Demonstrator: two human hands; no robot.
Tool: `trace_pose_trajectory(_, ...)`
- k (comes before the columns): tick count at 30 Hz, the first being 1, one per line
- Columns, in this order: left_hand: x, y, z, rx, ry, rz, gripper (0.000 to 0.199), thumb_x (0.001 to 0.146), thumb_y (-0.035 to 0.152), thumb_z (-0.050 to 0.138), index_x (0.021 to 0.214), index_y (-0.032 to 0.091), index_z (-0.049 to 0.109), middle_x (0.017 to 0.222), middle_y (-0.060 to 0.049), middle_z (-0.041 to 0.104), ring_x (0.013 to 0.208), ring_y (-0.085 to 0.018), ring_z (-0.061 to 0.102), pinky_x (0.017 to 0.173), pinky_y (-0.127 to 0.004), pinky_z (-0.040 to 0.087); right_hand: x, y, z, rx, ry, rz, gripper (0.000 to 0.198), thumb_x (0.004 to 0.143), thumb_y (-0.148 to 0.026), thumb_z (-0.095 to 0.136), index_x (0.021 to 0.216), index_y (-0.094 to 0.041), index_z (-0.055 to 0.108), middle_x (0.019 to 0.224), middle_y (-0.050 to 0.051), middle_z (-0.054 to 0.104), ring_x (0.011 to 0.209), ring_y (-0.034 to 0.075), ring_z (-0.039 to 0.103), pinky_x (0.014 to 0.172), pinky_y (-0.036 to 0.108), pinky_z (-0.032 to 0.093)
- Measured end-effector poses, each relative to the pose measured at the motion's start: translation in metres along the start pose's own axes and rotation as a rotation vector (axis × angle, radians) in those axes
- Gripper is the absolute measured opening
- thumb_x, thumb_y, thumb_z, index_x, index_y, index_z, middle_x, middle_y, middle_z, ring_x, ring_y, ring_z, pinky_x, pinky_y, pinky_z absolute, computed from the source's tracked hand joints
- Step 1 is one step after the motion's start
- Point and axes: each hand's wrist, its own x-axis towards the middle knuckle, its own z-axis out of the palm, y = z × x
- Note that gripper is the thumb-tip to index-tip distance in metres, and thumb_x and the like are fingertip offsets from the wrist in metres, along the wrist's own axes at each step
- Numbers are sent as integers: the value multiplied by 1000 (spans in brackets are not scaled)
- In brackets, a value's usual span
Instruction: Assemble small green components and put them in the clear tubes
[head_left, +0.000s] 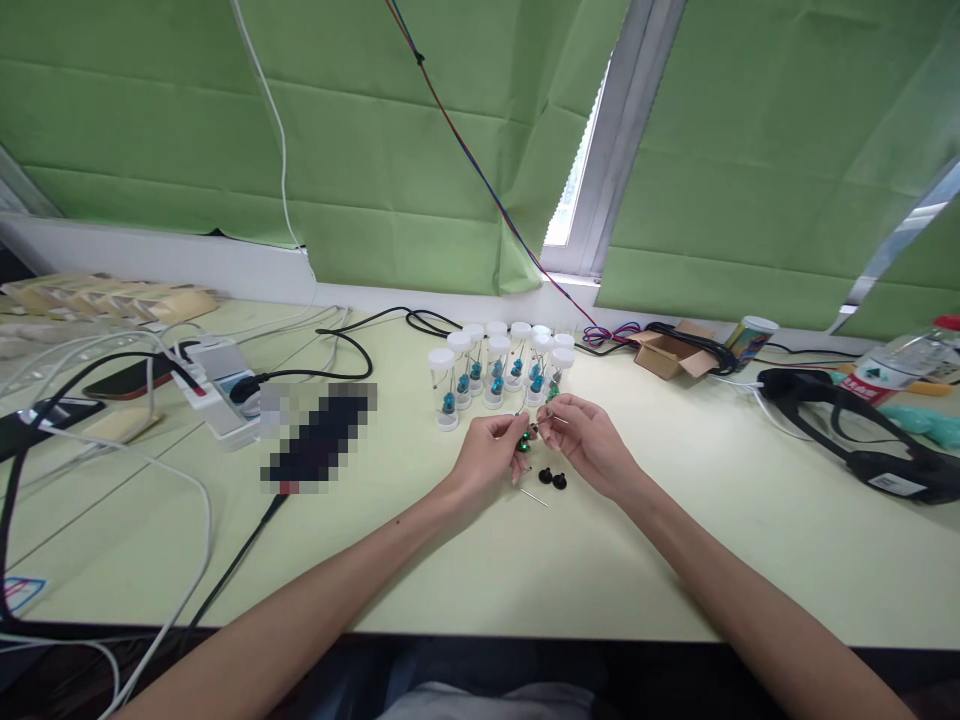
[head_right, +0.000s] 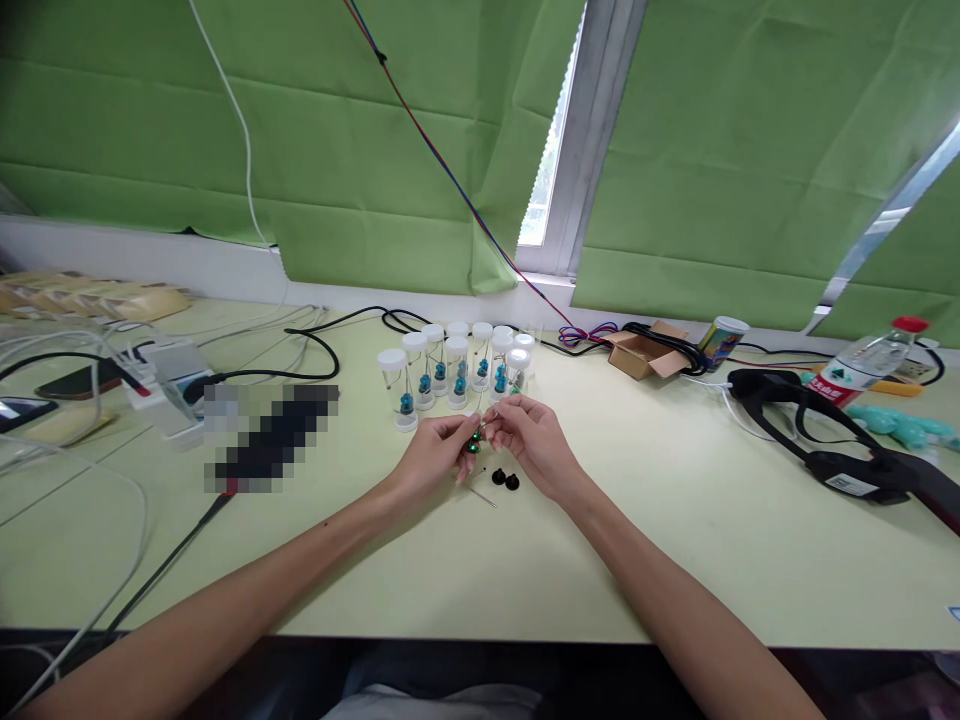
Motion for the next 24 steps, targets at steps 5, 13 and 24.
trace_pose_trajectory(5,0,1,0,6,-17,7,47,87,59,54,73,14,64,61,-4,62,39,-8,45,45,-25,36,-1,-1,3,-12,10,12,21,77,-35,75,74,-17,64,79,2,66,59,10,53,59,26,46)
trace_pose_trajectory(13,0,1,1,-15,-21,5,47,86,59,56,72,15,65,60,-3,62,39,-8,45,45,-25,36,0,1,0,-23,-9,0,19,79,-34,74,74,-17,64,80,3,66,60,10,54,59,26,46)
trace_pose_trajectory(24,1,-3,0,21,-18,2,42,86,54,57,70,16,63,56,-2,59,38,-9,46,42,-24,36,-1,2,0,-106,-35,-28,19,81,-33,72,74,-18,62,75,1,65,61,11,55,58,26,45)
